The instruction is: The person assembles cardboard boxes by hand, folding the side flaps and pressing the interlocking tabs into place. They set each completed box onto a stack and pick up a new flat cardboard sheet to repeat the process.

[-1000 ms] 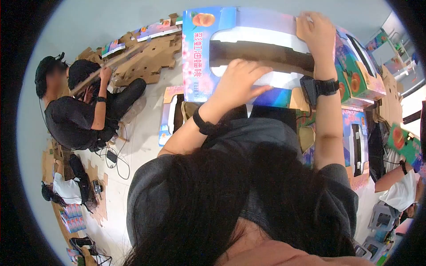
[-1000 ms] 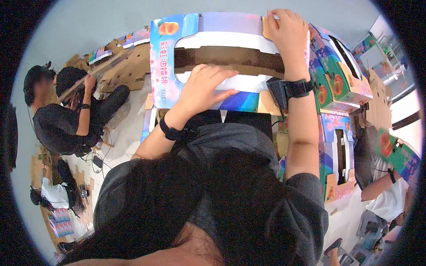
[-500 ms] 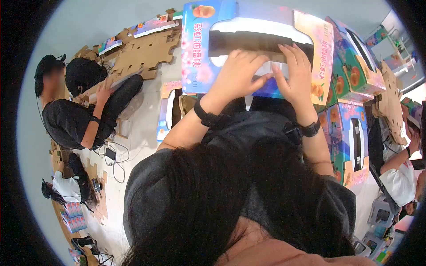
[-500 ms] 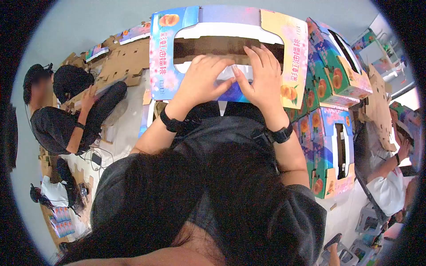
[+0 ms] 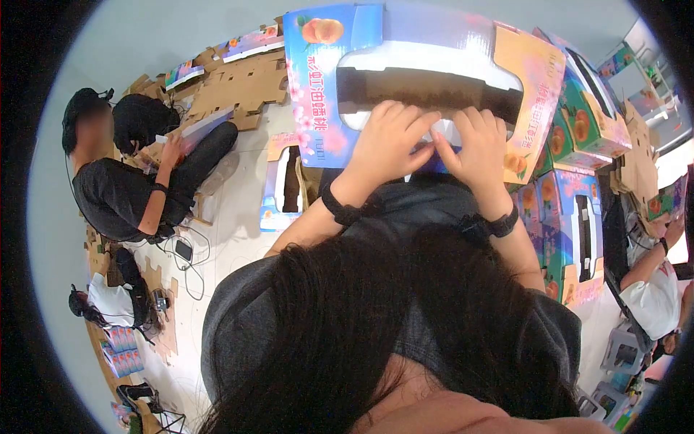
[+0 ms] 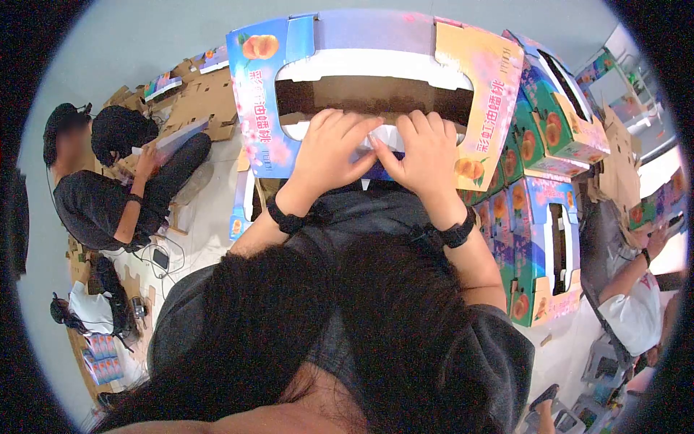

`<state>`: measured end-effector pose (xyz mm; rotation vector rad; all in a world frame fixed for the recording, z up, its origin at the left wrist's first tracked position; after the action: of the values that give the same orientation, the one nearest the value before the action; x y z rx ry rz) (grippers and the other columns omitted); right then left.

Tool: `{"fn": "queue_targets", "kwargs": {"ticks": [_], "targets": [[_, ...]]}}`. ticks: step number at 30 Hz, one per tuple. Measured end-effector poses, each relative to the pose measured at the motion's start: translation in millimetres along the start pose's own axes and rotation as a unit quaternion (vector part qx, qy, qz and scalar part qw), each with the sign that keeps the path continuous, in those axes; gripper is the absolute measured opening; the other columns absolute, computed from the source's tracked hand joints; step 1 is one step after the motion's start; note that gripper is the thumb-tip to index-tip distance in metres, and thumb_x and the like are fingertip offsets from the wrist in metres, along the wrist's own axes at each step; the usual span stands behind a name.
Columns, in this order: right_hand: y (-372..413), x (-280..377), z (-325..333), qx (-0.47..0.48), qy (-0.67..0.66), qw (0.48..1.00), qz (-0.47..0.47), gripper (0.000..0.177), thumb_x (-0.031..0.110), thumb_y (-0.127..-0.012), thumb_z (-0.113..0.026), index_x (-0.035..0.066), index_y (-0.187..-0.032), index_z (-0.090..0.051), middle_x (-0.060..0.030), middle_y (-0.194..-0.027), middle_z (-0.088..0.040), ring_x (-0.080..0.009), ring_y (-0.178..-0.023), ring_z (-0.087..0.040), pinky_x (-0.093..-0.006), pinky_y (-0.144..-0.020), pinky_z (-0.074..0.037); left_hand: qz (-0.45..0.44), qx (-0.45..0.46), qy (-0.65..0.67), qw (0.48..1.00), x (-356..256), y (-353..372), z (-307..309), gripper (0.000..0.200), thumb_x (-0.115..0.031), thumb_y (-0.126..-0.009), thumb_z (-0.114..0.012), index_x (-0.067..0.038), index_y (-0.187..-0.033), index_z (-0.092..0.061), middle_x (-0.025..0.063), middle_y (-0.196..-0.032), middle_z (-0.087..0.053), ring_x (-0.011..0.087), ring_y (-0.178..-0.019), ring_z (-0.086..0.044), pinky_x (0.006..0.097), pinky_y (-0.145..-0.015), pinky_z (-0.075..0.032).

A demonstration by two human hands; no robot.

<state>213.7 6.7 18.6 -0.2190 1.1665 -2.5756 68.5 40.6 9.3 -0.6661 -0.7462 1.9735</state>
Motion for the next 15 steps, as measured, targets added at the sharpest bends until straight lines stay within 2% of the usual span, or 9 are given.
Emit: {"fn": "queue_targets", "kwargs": {"ticks": [4, 8, 11, 14, 15], "targets": [[10.1, 3.1, 1.8, -0.009, 0.012, 1.000, -0.001, 0.040, 0.048, -0.081, -0.069, 0.009, -0.079, -0.060, -0.0085, -0.080, -0.056, -0.0293, -0.079, -0.053, -0.0424, -0.071, -0.037, -0.018, -0.004, -0.005, 1.000, -8.2, 10.5, -0.2, 0.053, -0.028, -0.077, -0.075, -0.013, -0.126, -0.065, 0.0073, -0.101, -0.065, 0.0277, -0.099, -0.062, 0.0456, -0.100, -0.043], [11.6, 4.4, 2.1, -0.012, 0.018, 1.000, 0.009, 0.041, 0.048, -0.080, -0.070, 0.010, -0.077, -0.058, -0.0079, -0.079, -0.055, -0.0284, -0.078, -0.053, -0.0417, -0.070, -0.036, -0.019, -0.002, 0.003, 1.000, -12.2, 13.4, 4.7, 0.056, -0.027, -0.076, -0.076, -0.014, -0.130, -0.064, 0.0066, -0.106, -0.066, 0.0268, -0.100, -0.062, 0.0455, -0.103, -0.043], [8.4, 6.6, 2.8, -0.021, 0.015, 1.000, 0.012, 0.041, 0.048, -0.079, -0.071, 0.010, -0.077, -0.057, -0.0080, -0.078, -0.055, -0.0283, -0.077, -0.053, -0.0414, -0.069, -0.036, -0.018, 0.009, 0.027, 0.999, -8.1, 12.1, 5.4, 0.057, -0.027, -0.075, -0.078, -0.014, -0.129, -0.065, 0.0076, -0.116, -0.067, 0.0273, -0.110, -0.063, 0.0466, -0.105, -0.043], [5.0, 7.5, 2.5, -0.032, 0.015, 0.999, 0.007, 0.042, 0.049, -0.080, -0.072, 0.009, -0.077, -0.057, -0.0083, -0.078, -0.055, -0.0285, -0.077, -0.053, -0.0416, -0.069, -0.036, -0.086, -0.050, 0.060, 0.993, -2.1, 10.8, 16.3, 0.055, -0.023, -0.074, -0.081, -0.013, -0.126, -0.065, 0.0079, -0.125, -0.067, 0.0284, -0.121, -0.061, 0.0484, -0.106, -0.042], [3.7, 6.5, 2.0, -0.026, 0.020, 0.999, -0.001, 0.042, 0.049, -0.081, -0.072, 0.009, -0.077, -0.058, -0.0083, -0.078, -0.055, -0.0286, -0.076, -0.053, -0.0418, -0.069, -0.036, -0.083, -0.066, 0.088, 0.990, -0.6, 13.6, 24.7, 0.052, -0.017, -0.075, -0.082, -0.013, -0.124, -0.065, 0.0088, -0.130, -0.066, 0.0319, -0.128, -0.059, 0.0491, -0.106, -0.041]]}}
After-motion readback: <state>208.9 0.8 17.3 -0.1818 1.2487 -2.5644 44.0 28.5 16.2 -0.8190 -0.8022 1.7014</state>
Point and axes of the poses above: each hand's wrist, its own y-axis away from the middle knuckle, its own z-axis out of the back of the hand, x = y × z, the point moved 6 cm from there along -y, towards the middle knuckle
